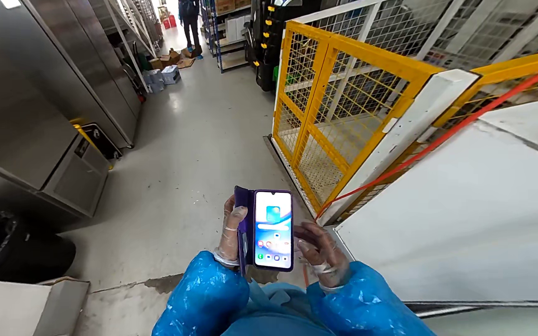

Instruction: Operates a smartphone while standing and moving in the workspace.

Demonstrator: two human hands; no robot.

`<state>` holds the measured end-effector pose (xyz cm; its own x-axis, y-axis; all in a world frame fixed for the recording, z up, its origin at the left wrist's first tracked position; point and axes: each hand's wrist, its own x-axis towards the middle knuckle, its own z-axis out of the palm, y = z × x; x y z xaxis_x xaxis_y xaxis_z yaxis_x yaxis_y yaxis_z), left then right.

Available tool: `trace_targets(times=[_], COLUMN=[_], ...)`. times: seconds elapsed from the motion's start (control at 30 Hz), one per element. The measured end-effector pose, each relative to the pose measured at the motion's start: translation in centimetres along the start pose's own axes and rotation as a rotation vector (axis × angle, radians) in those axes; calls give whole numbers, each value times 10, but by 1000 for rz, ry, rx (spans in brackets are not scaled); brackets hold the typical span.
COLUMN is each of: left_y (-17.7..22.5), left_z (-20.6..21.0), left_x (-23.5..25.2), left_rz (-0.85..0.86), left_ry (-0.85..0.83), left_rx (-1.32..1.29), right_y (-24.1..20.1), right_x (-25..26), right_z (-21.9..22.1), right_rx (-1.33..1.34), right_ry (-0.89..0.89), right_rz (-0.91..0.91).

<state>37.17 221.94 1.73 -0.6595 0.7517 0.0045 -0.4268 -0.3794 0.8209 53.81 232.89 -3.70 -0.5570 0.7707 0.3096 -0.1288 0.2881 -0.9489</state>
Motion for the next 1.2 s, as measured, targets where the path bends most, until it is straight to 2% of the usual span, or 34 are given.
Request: trace_targets(times=[0.37,1.2], left_y=[4,5], left_z=[-7,-12], left_x=[2,-7], left_rz=[30,33], left_ry=[75,110], left_rx=[-26,-38], right_y=[11,7], right_x=[6,-6], right_z=[-3,8], right_rx=[-449,-494], right_ry=[162,90], right_rz=[-387,-366])
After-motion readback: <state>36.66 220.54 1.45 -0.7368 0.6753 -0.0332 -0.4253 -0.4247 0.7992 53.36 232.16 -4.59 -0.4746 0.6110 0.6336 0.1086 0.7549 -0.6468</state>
